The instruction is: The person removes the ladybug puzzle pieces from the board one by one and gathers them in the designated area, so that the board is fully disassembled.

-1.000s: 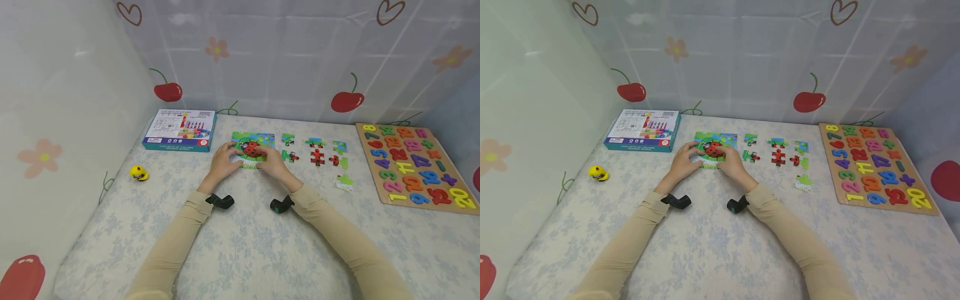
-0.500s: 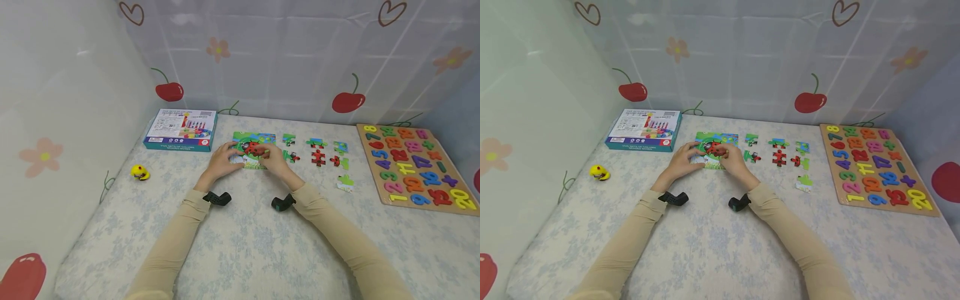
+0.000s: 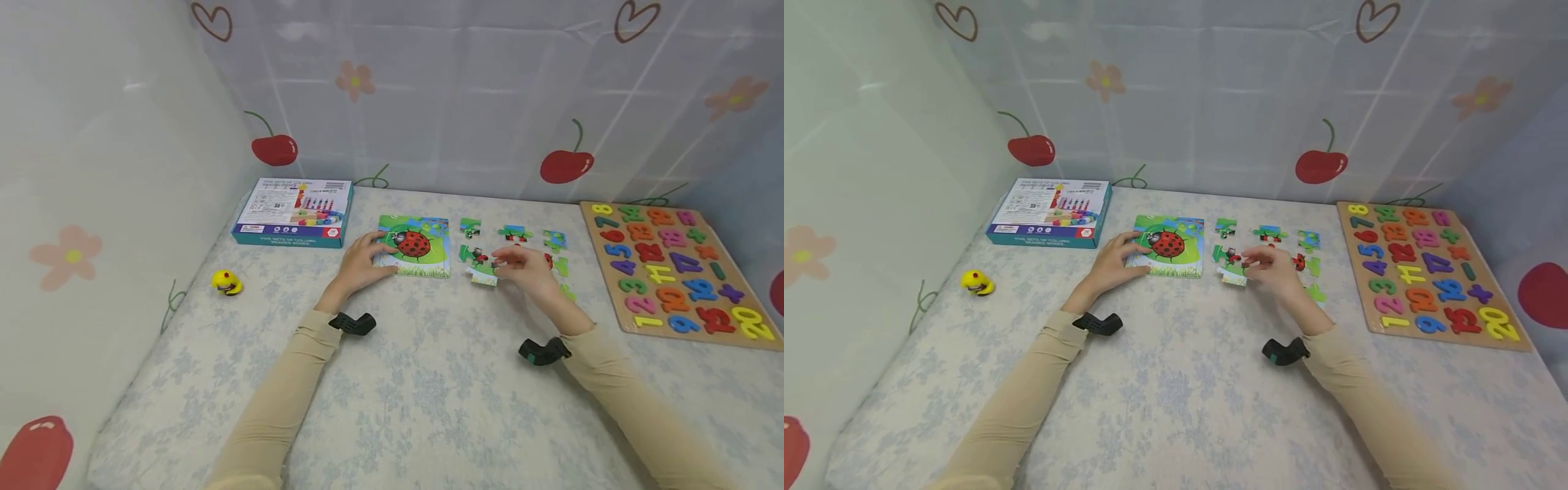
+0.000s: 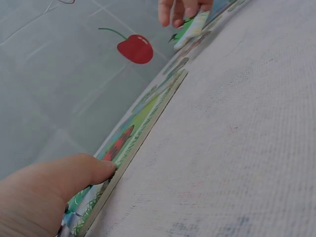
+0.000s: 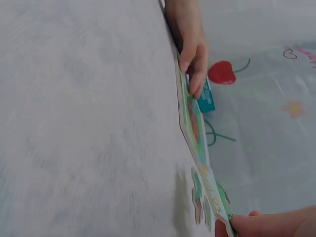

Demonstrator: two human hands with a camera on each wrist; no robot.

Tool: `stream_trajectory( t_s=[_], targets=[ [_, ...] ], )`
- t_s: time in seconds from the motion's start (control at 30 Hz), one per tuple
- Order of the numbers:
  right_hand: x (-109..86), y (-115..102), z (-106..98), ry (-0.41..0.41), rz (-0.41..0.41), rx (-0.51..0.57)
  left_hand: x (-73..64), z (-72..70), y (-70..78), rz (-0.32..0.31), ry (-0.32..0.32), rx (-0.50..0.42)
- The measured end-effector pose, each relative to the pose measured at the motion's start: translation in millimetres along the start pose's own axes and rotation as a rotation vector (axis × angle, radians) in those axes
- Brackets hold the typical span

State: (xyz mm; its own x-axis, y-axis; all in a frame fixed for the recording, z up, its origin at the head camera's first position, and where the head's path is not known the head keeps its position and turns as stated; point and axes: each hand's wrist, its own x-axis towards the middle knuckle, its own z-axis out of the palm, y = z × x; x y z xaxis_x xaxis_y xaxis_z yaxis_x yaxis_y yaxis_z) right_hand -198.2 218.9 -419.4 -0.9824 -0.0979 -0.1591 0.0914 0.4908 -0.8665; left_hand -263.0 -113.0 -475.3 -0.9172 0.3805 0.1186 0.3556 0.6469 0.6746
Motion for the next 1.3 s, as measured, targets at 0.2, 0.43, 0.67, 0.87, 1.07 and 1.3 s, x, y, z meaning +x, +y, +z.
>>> stream_trajectory(
  t_s=[0.2, 0.43, 0.67, 0.87, 1.07, 1.3],
  targets=[
    [-20.3, 16.3, -29.8, 0.004, 0.034, -0.14, -1.5, -1.9, -3.9, 0.003, 0.014, 0.012],
    [-24.1, 26.7, -34.5, 0.075, -0.041, -0.241, -2.0, -2.9, -5.9, 0.017, 0.019, 0.004],
    [-10.6, 11.1, -14.7, 0.094, -0.07, -0.244, -0.9, -4.1, -6.6, 0.012, 0.017, 0.002],
    [14.8, -22.8, 35.2, -0.012, -0.148, -0.163, -1.0, -5.8, -6.4, 0.006, 0.004, -0.007],
    [43.7, -52.5, 89.3, -0.128, -0.18, -0.095, -1.1, -4.6, -4.4, 0.013, -0.028, 0.006],
    [63.2, -61.1, 131.1, -0.104, -0.23, -0.176, -0.3, -2.8, -3.1, 0.018, -0.027, 0.016]
  ],
)
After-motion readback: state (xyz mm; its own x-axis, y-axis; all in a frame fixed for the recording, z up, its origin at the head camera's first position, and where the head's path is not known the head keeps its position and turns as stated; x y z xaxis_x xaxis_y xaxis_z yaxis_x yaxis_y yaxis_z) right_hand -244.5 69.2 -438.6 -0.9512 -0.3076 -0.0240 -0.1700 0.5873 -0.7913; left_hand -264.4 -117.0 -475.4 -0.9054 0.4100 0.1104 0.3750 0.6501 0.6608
